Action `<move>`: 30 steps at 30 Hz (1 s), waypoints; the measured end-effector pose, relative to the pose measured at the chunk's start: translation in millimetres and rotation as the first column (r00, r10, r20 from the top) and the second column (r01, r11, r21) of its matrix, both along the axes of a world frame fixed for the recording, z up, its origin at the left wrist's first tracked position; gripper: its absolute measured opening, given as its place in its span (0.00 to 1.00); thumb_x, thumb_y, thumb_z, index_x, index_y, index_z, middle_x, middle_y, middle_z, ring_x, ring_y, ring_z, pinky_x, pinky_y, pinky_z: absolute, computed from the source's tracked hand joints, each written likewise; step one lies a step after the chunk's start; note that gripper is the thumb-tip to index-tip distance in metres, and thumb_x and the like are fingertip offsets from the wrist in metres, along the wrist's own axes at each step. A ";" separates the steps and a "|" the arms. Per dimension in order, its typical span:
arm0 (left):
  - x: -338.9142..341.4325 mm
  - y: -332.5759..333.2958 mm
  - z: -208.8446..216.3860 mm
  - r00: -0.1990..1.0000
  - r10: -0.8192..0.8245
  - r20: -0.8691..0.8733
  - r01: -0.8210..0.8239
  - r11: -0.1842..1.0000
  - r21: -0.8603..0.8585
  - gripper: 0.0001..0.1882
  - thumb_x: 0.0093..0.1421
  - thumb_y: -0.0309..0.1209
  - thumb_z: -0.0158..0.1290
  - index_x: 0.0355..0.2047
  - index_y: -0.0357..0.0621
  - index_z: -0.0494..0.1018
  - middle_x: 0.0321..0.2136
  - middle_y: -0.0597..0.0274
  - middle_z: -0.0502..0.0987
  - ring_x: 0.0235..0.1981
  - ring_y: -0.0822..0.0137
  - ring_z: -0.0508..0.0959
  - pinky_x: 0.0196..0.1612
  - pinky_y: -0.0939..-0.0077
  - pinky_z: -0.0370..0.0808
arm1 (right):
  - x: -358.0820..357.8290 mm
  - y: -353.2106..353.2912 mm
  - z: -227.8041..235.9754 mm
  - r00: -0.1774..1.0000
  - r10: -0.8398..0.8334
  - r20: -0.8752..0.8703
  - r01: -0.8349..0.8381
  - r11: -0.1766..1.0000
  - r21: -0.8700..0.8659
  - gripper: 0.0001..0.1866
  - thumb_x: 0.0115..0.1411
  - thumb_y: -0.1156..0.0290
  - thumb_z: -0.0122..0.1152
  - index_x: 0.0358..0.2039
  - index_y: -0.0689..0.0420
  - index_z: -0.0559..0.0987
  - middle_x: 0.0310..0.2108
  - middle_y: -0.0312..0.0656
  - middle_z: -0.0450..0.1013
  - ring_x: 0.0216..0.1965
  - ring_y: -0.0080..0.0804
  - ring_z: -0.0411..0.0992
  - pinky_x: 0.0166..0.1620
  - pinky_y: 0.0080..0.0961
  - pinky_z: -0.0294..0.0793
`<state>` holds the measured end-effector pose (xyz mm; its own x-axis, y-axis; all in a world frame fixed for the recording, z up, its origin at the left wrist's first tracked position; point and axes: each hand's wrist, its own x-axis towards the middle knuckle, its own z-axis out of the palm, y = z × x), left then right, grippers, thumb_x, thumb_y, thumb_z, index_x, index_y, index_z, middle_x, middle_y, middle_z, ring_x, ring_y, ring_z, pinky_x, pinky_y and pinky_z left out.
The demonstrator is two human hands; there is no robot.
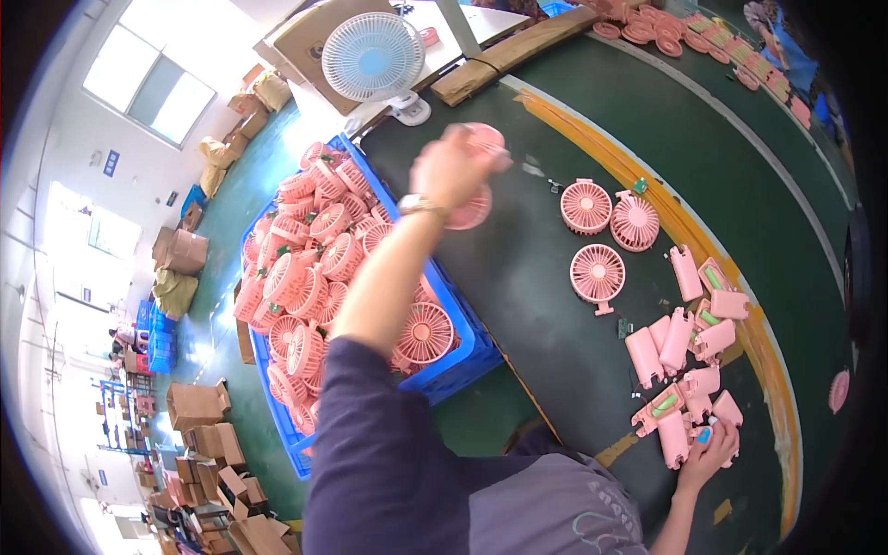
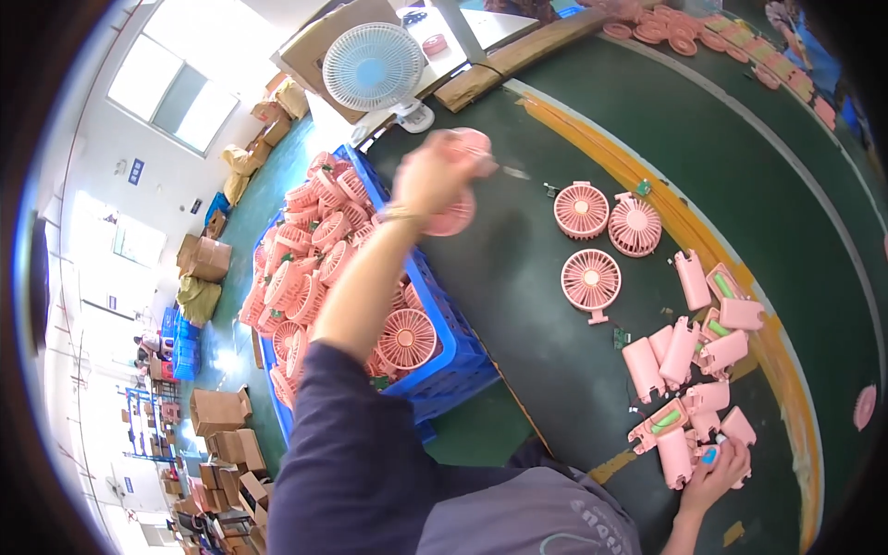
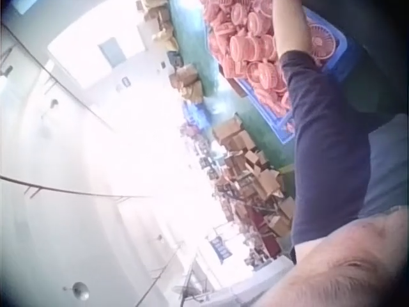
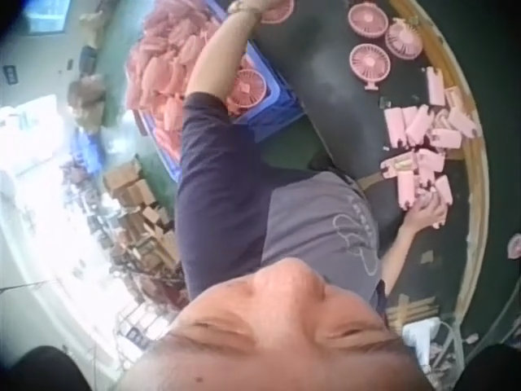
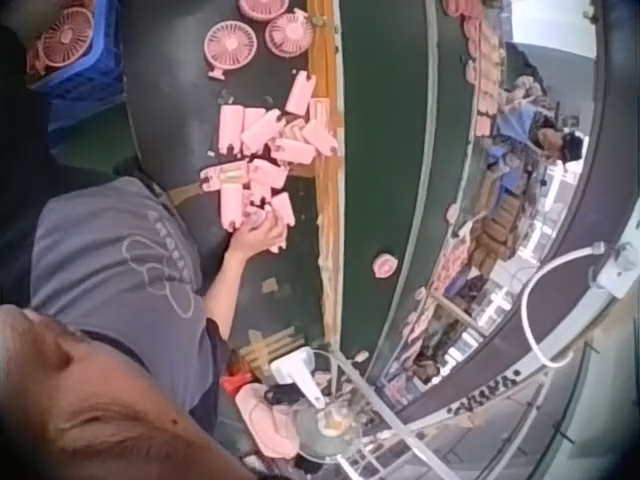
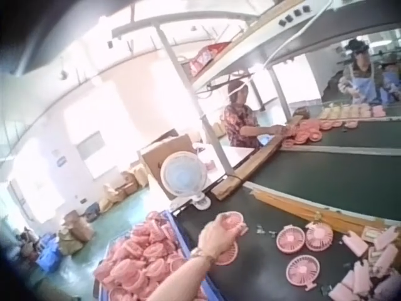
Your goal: The person assembles handheld fans by connecting circuit boards to handle casings containing batteries, unloading fan heads from a crate onto the assembly table, and fitting the fan components together by hand.
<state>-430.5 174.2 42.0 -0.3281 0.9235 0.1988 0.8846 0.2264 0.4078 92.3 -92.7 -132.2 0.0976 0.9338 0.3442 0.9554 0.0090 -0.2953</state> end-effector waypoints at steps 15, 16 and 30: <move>-292.9 -21.8 -22.0 0.765 0.575 -0.291 -0.591 0.806 0.039 0.43 0.48 0.55 0.59 0.59 0.46 0.59 0.59 0.40 0.59 0.59 0.50 0.64 0.57 0.63 0.66 | 16.1 -2.5 -9.2 0.999 0.027 0.019 -0.025 0.996 -0.082 0.21 0.65 0.60 0.43 0.45 0.67 0.71 0.51 0.51 0.64 0.57 0.50 0.57 0.59 0.45 0.54; -289.6 -21.4 -38.7 0.827 0.530 -0.188 -0.533 0.845 0.035 0.43 0.49 0.52 0.59 0.60 0.45 0.57 0.58 0.43 0.62 0.58 0.50 0.65 0.57 0.64 0.66 | 16.5 -3.3 -7.8 0.998 0.012 0.059 -0.008 0.997 -0.079 0.21 0.65 0.59 0.43 0.45 0.67 0.71 0.51 0.51 0.64 0.57 0.50 0.57 0.59 0.45 0.53; -14.0 19.6 -87.0 0.518 0.143 0.843 0.170 0.949 -0.265 0.38 0.53 0.35 0.60 0.62 0.54 0.54 0.50 0.58 0.70 0.47 0.58 0.74 0.37 0.54 0.79 | 10.0 -3.4 -7.8 0.999 0.033 0.034 -0.030 0.997 -0.076 0.19 0.64 0.64 0.45 0.45 0.67 0.71 0.52 0.52 0.64 0.56 0.51 0.57 0.58 0.46 0.53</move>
<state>-444.5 193.7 -45.0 -0.1797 0.8854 -0.4286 0.1546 0.4557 0.8766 102.3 -96.2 -140.0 0.0570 0.9596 0.2756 0.9649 0.0179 -0.2621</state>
